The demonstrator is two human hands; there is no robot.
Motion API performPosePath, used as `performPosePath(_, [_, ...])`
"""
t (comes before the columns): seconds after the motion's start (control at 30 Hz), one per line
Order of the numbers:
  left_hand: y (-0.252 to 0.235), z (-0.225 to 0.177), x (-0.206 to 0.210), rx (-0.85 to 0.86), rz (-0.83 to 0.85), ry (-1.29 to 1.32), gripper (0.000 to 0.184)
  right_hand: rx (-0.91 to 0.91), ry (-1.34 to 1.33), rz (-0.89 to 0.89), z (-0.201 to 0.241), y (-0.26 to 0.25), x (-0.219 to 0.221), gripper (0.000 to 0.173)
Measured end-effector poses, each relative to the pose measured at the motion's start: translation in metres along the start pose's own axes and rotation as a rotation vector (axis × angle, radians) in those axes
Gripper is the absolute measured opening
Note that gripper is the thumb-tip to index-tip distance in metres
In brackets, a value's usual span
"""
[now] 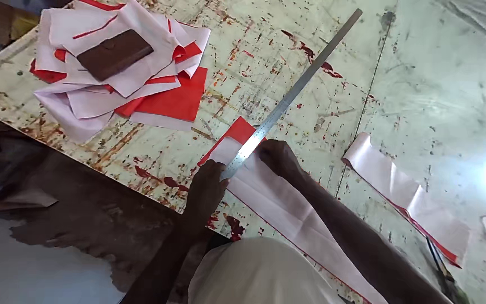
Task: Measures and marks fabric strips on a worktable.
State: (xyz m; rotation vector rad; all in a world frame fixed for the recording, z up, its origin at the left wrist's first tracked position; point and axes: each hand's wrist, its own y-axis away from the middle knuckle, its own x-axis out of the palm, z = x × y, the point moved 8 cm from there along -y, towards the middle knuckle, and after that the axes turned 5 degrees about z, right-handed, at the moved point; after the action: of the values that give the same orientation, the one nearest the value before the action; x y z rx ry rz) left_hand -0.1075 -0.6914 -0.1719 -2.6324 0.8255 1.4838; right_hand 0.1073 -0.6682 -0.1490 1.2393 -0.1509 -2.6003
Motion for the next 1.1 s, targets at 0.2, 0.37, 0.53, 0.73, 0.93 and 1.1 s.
performPosePath(0.2, [-0.002, -0.002, -0.002, -0.026, 0.026, 0.020, 0.034, 0.027, -0.157, -0.182, -0.030, -0.002, -0.005, 0.011])
performPosePath(0.37, [-0.009, 0.001, -0.001, -0.090, 0.117, 0.039, 0.035, -0.139, 0.061, -0.185, -0.014, -0.005, 0.001, 0.010])
performPosePath(0.53, [-0.017, 0.002, -0.001, -0.139, 0.179, 0.018, 0.035, 0.075, 0.367, 0.232, 0.005, -0.023, -0.010, 0.015])
performPosePath(0.73, [-0.026, -0.002, -0.004, -0.204, 0.256, -0.020, 0.036, 0.144, -0.192, -0.066, -0.034, 0.012, -0.078, 0.025])
performPosePath(0.93, [-0.012, -0.021, -0.007, -0.147, 0.231, 0.083, 0.039, 0.267, -0.761, -0.251, -0.066, 0.090, -0.034, 0.021])
performPosePath(1.1, [0.036, -0.078, 0.019, 0.015, 0.433, 0.603, 0.050, 0.264, -1.274, -0.377, -0.054, 0.098, -0.013, 0.030])
